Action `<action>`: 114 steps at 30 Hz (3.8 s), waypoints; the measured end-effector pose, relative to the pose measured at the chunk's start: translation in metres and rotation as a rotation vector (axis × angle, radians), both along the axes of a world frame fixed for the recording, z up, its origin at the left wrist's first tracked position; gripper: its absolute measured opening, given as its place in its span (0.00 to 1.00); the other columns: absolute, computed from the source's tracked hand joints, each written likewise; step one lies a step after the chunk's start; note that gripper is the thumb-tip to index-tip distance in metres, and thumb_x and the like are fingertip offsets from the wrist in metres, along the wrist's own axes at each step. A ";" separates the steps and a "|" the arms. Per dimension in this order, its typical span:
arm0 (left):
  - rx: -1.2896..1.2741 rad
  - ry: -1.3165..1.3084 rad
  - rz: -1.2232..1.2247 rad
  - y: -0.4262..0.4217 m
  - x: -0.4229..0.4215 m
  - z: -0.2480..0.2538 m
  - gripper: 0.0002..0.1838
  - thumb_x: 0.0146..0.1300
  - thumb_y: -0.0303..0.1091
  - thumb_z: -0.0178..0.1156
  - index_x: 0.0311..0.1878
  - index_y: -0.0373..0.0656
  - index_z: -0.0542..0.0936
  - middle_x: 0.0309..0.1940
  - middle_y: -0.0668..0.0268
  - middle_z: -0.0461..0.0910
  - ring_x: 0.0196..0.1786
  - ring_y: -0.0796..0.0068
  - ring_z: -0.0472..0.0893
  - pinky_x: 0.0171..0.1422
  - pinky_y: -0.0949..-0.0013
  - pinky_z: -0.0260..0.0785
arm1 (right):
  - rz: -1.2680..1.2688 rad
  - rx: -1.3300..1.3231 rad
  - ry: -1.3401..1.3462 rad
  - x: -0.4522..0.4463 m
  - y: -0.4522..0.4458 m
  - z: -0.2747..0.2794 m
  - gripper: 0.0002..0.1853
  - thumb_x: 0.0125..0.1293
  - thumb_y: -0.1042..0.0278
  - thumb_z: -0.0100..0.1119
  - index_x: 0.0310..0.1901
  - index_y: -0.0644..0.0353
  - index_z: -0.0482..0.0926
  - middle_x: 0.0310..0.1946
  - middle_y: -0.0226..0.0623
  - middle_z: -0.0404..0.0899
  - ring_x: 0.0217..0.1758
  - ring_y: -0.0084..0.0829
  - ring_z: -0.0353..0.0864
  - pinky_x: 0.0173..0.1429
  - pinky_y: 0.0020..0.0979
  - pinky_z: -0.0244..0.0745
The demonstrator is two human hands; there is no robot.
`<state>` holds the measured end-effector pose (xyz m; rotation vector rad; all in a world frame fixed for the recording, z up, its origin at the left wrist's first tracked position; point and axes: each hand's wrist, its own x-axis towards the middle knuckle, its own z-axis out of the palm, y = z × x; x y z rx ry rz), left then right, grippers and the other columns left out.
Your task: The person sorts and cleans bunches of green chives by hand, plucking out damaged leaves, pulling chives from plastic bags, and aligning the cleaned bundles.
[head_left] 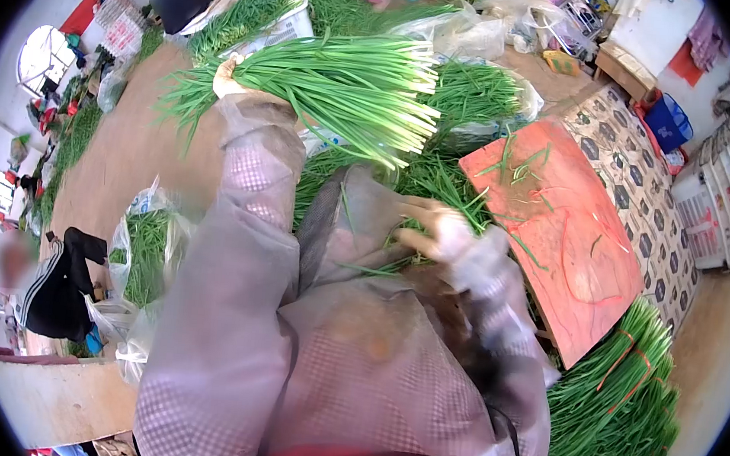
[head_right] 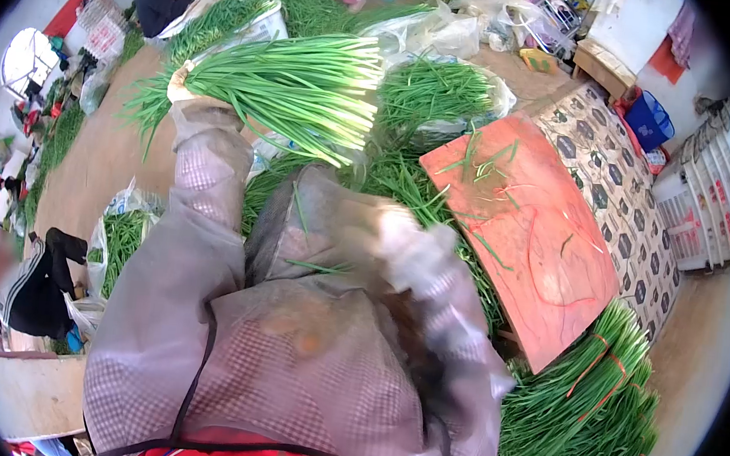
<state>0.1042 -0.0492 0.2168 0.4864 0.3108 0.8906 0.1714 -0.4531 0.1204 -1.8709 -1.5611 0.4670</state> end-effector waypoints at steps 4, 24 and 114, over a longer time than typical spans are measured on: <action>0.035 -0.115 0.071 -0.085 0.011 0.041 0.05 0.58 0.34 0.50 0.30 0.45 0.69 0.22 0.66 0.71 0.32 0.63 0.74 0.46 0.50 0.71 | 0.204 0.300 1.026 -0.011 0.083 -0.051 0.50 0.59 0.38 0.60 0.72 0.59 0.49 0.72 0.47 0.52 0.75 0.43 0.52 0.76 0.39 0.47; 1.462 -0.150 -1.421 -0.170 -0.122 -0.028 0.24 0.67 0.54 0.50 0.45 0.40 0.78 0.45 0.65 0.79 0.61 0.57 0.72 0.75 0.42 0.29 | -0.031 0.788 2.117 -0.001 0.046 -0.119 0.37 0.59 0.42 0.61 0.64 0.57 0.67 0.60 0.43 0.71 0.62 0.46 0.71 0.64 0.53 0.67; 1.048 0.118 -0.859 -0.174 -0.026 0.004 0.05 0.63 0.32 0.60 0.34 0.40 0.79 0.49 0.61 0.77 0.59 0.65 0.71 0.65 0.61 0.61 | -0.206 0.814 1.146 0.041 0.058 0.076 0.22 0.53 0.79 0.64 0.52 0.68 0.75 0.32 0.36 0.79 0.36 0.31 0.80 0.44 0.32 0.76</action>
